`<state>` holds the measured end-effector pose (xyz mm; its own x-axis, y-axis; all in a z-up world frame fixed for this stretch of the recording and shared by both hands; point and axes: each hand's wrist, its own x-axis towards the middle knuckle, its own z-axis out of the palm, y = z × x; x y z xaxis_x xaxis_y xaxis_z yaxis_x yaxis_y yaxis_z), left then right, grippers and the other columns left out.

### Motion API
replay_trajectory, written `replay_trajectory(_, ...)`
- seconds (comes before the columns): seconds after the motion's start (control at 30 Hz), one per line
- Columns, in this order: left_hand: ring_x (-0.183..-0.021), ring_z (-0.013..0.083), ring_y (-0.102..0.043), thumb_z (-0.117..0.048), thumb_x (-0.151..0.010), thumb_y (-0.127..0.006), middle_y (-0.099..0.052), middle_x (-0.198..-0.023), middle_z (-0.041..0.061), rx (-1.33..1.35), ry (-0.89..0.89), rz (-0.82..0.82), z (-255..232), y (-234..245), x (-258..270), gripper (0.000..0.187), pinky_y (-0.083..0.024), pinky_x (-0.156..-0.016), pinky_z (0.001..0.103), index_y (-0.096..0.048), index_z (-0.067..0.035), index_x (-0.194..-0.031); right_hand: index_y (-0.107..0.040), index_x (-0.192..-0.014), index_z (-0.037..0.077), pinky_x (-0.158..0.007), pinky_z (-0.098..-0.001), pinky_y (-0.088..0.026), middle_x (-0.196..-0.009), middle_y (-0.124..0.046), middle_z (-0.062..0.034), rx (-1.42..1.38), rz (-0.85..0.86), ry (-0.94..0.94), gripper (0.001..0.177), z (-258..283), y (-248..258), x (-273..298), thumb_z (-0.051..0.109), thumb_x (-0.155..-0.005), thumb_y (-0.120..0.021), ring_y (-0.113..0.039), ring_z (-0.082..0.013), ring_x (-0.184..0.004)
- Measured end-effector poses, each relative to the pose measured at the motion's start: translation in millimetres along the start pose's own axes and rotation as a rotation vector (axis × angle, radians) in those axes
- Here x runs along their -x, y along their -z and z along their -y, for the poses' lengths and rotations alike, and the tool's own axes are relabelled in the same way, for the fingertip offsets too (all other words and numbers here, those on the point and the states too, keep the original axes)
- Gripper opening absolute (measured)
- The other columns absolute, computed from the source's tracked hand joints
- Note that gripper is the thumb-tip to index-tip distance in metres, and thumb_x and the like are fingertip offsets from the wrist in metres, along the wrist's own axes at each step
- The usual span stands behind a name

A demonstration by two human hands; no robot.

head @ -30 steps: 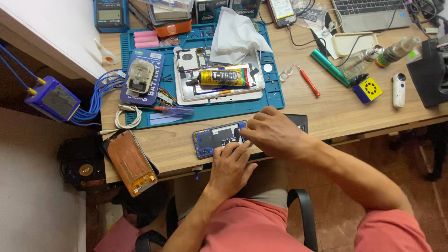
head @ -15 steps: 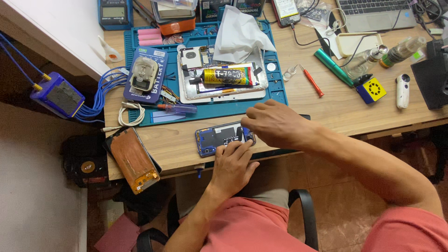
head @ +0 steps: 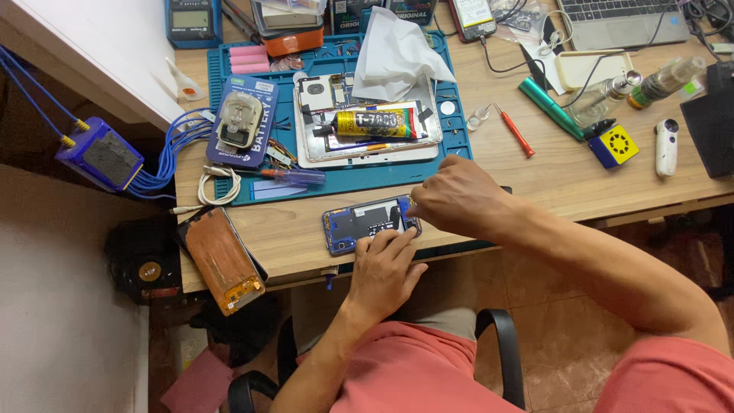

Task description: The person works on a disassembled smartphone placed on a cluttered workbench. They use a small metal tool to pry and manipulate internal components and cables within the phone's chassis. The person repeatedly lifts and adjusts parts of the device while handling the tool with both hands.

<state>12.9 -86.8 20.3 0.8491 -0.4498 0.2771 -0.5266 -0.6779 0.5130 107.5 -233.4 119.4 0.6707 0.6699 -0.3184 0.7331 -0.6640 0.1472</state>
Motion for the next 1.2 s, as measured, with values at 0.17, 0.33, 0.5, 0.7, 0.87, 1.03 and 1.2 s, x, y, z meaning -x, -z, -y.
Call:
replay_trajectory(0.17, -0.105, 0.0185, -0.047, -0.034, -0.084, -0.059, -0.059, -0.114, 0.001, 0.003, -0.009, -0.008, 2, -2, 0, 0.025, -0.030, -0.080, 0.037, -0.063, -0.011, -0.093, -0.058, -0.087, 0.013, -0.086, -0.0390, -0.047, -0.068, -0.064, -0.0035, -0.079, 0.065, -0.003, 0.012, 0, 6, -2, 0.023, -0.088, -0.052, -0.067, -0.0184, -0.069)
replay_trajectory(0.33, -0.104, 0.0187, -0.048, -0.034, -0.084, -0.059, -0.059, -0.114, 0.002, 0.011, -0.016, -0.033, 1, 0, -1, 0.025, -0.030, -0.079, 0.036, -0.063, -0.011, -0.093, -0.054, -0.098, 0.013, -0.077, -0.0385, -0.051, -0.068, -0.062, -0.0030, -0.174, 0.115, -0.026, 0.018, -1, 18, 0, 0.021, -0.083, -0.059, -0.065, -0.0188, -0.066)
replay_trajectory(0.5, -0.104, 0.0201, -0.049, -0.034, -0.084, -0.059, -0.060, -0.113, 0.003, 0.014, -0.015, -0.012, -2, 8, -4, 0.026, -0.032, -0.079, 0.037, -0.062, -0.010, -0.094, -0.050, -0.103, 0.011, -0.067, -0.0361, -0.051, -0.068, -0.063, -0.0048, -0.199, 0.144, -0.058, 0.029, -1, 22, -1, 0.027, -0.082, -0.062, -0.064, -0.0197, -0.060)
replay_trajectory(0.7, -0.104, 0.0188, -0.049, -0.035, -0.083, -0.059, -0.060, -0.113, 0.001, -0.002, -0.019, -0.048, 2, -3, 0, 0.027, -0.031, -0.078, 0.036, -0.062, -0.012, -0.095, -0.053, -0.092, 0.011, -0.053, -0.0343, -0.050, -0.057, -0.057, -0.0011, -0.127, 0.086, -0.044, 0.023, -4, 6, 0, 0.032, -0.086, -0.055, -0.059, -0.0192, -0.050)
replay_trajectory(0.87, -0.104, 0.0185, -0.049, -0.035, -0.081, -0.061, -0.060, -0.114, 0.000, 0.007, -0.006, -0.044, 1, -1, 0, 0.026, -0.032, -0.079, 0.036, -0.063, -0.012, -0.094, -0.055, -0.089, 0.009, -0.052, -0.0320, -0.049, -0.055, -0.056, -0.0011, -0.141, 0.079, -0.030, 0.017, -3, 5, 1, 0.026, -0.088, -0.054, -0.057, -0.0175, -0.048)
replay_trajectory(1.03, -0.104, 0.0180, -0.048, -0.034, -0.082, -0.061, -0.060, -0.114, -0.001, -0.006, -0.012, -0.039, 1, 1, 0, 0.025, -0.032, -0.078, 0.035, -0.063, -0.012, -0.095, -0.052, -0.089, 0.011, -0.063, -0.0356, -0.051, -0.060, -0.059, -0.0013, -0.167, 0.070, 0.002, 0.009, -3, 5, 6, 0.019, -0.086, -0.056, -0.063, -0.0207, -0.055)
replay_trajectory(1.2, -0.104, 0.0179, -0.048, -0.034, -0.081, -0.061, -0.060, -0.114, -0.001, -0.017, -0.007, -0.026, -2, 3, 0, 0.025, -0.033, -0.078, 0.035, -0.063, -0.013, -0.095, -0.052, -0.083, 0.013, -0.070, -0.0362, -0.051, -0.059, -0.060, -0.0010, -0.108, -0.028, 0.052, 0.013, -5, -6, 6, 0.020, -0.081, -0.062, -0.064, -0.0217, -0.055)
